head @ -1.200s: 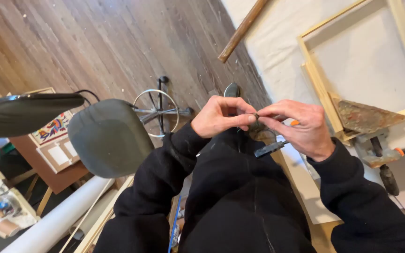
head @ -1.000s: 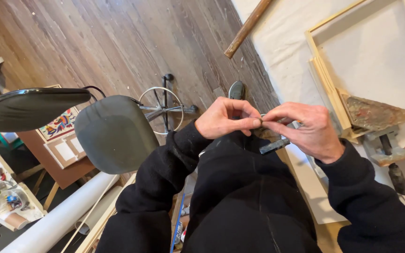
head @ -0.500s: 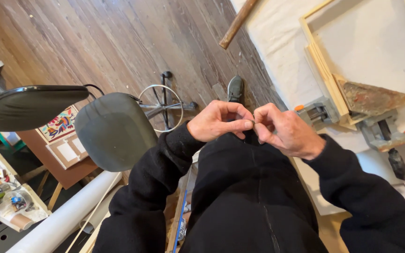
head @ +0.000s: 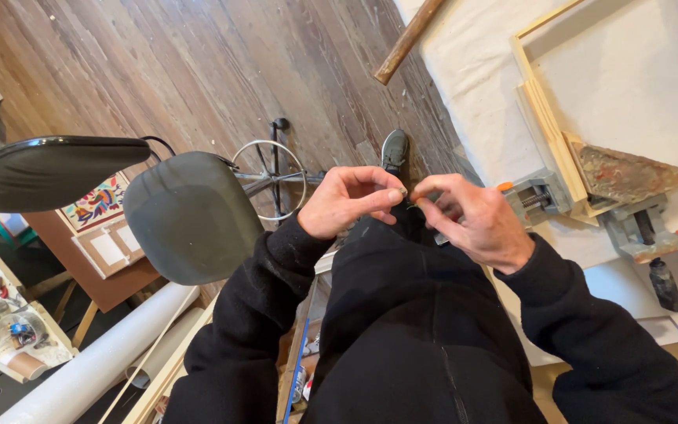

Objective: The person assembles a wooden picture frame at a workbench. They handle small fasteners, position a mitered wood strip in a corner clamp, apply wood glue from a bottle to a strip end, fit the strip into the clamped frame corner, tighten the clamp, and tap the joint with a hammer.

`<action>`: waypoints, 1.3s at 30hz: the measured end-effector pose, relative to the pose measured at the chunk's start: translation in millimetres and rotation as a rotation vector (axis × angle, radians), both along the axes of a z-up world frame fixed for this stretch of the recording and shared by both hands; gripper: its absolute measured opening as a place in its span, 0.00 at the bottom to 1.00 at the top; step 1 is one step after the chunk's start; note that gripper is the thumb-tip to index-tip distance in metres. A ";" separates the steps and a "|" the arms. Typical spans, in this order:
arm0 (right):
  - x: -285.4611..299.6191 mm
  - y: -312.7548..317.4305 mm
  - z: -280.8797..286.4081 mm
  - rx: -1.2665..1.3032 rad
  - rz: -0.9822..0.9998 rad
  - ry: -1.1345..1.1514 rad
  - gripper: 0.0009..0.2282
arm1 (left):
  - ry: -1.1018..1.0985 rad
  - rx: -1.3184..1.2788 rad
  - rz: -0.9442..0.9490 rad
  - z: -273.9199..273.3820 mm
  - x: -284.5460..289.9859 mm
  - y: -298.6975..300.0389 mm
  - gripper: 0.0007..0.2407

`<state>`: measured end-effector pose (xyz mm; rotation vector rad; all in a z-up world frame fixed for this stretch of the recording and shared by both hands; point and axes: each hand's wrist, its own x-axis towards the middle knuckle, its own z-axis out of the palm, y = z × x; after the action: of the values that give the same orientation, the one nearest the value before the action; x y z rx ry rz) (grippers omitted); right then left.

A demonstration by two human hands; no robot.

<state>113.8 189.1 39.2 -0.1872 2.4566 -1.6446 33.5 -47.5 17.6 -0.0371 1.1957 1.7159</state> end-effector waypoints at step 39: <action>-19.2 -4.3 22.6 0.066 0.015 0.243 0.10 | -0.007 -0.029 -0.010 -6.0 10.0 -0.5 0.08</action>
<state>94.6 184.8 61.8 -0.4189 2.6721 -1.6175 43.5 -48.0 11.5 -0.0546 1.2140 1.6889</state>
